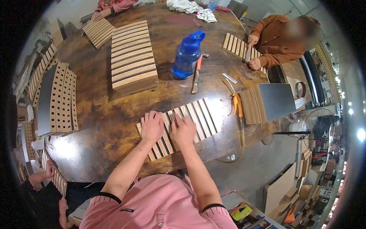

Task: The person carries a slatted wooden panel across a workshop to a table and sands the surface and edges of the wooden panel using a sanding block.

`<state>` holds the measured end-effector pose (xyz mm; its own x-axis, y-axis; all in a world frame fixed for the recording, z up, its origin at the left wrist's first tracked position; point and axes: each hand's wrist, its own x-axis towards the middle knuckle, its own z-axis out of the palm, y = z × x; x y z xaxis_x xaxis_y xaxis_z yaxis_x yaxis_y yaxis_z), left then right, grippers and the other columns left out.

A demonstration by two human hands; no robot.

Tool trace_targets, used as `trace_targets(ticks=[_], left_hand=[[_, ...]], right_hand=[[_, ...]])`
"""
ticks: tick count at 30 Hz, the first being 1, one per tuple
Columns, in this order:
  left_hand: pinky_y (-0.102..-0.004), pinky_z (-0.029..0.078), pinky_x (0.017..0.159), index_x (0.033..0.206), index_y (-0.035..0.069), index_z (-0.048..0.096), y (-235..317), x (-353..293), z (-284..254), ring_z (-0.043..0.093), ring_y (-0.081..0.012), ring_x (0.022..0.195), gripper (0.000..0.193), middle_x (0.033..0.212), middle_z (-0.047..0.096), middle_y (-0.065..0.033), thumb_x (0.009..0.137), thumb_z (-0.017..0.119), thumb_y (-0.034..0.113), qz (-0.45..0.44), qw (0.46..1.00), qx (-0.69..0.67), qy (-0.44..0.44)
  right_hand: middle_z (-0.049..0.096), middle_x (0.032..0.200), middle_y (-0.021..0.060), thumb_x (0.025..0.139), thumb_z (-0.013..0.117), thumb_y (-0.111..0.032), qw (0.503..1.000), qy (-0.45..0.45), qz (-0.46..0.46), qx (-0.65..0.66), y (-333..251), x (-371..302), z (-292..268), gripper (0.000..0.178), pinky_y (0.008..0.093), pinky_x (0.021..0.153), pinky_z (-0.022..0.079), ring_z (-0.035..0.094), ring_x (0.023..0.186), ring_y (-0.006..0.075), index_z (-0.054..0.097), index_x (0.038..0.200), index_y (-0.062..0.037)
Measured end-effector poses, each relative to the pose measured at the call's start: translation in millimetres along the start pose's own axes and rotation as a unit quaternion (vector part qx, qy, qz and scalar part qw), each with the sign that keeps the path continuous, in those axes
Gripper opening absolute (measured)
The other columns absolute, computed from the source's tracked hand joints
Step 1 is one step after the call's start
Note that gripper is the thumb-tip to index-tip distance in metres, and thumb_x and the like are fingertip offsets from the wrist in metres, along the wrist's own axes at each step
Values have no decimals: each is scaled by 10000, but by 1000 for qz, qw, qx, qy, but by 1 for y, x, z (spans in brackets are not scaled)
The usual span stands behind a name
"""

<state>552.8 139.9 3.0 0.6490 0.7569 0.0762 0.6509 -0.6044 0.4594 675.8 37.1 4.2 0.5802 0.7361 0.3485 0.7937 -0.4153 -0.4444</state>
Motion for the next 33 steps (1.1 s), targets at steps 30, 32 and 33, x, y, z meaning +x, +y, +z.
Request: trace_targets(ticks=[30,32,33], left_hand=[[-467,383,976,1175,114,647,-21,-10,1,534,-289,1133,223,1170,584,-81,989,601,228,-29,999,-1,38],[-471,385,971,1159,108,643,-21,-10,-2,534,-302,1128,199,1169,583,-91,998,591,213,-31,999,-10,35],[-475,388,966,1142,102,639,-21,-10,-5,533,-316,1124,176,1169,582,-100,1007,580,198,-25,999,-17,33]], right_hand=[[684,924,70,978,664,-289,985,-162,54,35,-16,-91,-63,324,465,807,412,647,871,284,730,1272,-169],[670,905,58,977,666,-290,986,-160,39,14,-24,-76,-49,319,461,789,408,641,865,273,731,1266,-174],[657,887,45,975,668,-291,988,-151,26,-6,-30,-62,-37,314,457,771,404,636,859,262,731,1261,-179]])
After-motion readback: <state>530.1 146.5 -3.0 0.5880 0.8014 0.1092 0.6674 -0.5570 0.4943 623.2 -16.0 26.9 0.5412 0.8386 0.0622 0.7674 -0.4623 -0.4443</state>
